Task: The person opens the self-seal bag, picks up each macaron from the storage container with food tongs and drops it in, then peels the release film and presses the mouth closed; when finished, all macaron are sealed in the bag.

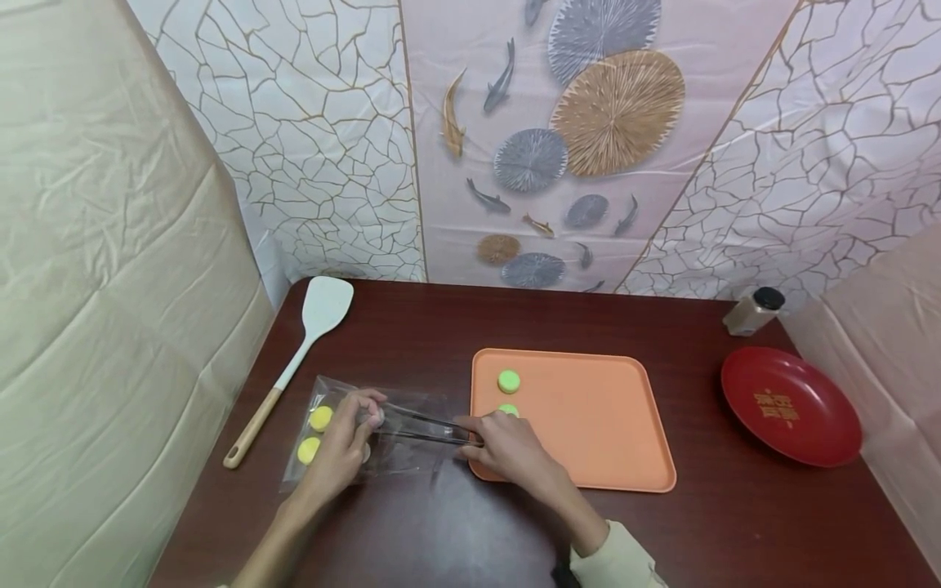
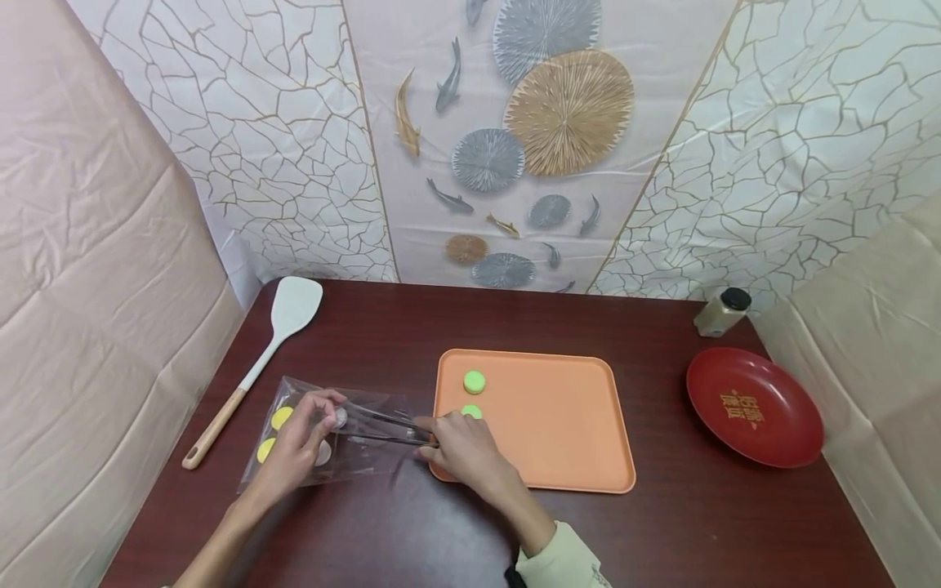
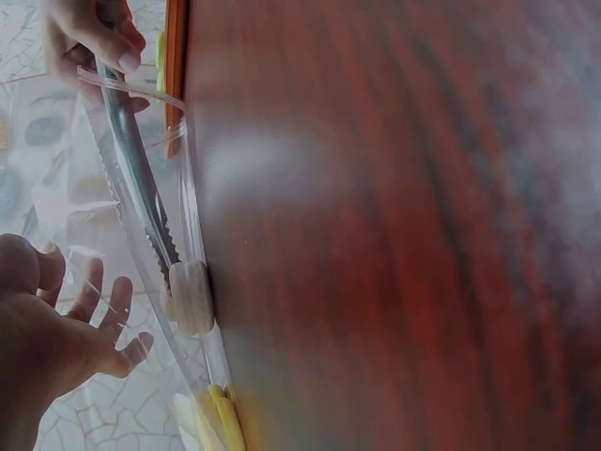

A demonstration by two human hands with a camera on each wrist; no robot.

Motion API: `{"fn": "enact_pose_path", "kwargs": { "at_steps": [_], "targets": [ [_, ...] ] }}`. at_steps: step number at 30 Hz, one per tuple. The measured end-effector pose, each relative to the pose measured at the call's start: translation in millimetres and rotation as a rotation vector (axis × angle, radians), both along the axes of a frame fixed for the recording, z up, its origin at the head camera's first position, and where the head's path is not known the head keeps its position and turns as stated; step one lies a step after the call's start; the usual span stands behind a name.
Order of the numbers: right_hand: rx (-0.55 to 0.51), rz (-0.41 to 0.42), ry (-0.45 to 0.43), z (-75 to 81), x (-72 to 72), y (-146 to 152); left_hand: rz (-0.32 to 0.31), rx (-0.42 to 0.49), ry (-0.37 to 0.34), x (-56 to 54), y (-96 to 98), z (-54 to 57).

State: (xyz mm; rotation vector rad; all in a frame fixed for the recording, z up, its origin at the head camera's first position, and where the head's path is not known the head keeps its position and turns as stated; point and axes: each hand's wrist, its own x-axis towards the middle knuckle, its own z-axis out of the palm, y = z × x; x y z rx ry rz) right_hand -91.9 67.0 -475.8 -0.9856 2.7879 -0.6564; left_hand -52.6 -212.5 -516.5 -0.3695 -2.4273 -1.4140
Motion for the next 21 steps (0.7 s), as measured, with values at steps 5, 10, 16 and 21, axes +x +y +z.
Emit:
{"fn": "enact_pose_path", "kwargs": {
  "at_steps": [5,10,16,21],
  "targets": [
    [-0.031,0.036,0.062,-26.0,-7.2,1,-0.01,-0.016,-0.018,-12.1,-16.8,-42.1],
    [-0.013,0.007,-0.014,-3.9,-1.4,-12,-0.011,-0.026,-0.038,-20.7,-27.5,-68.9],
    [0.026,-0.013,-0.04,-2.7,-0.4,-20,-0.027,-0.022,0.022,-16.3,-23.8,-56.7],
    [0.028,-0.03,-0.05,-1.0,0.1,-17,-0.021,-0.028,0.01,-16.5,-24.6,-57.0]
  ]
}}
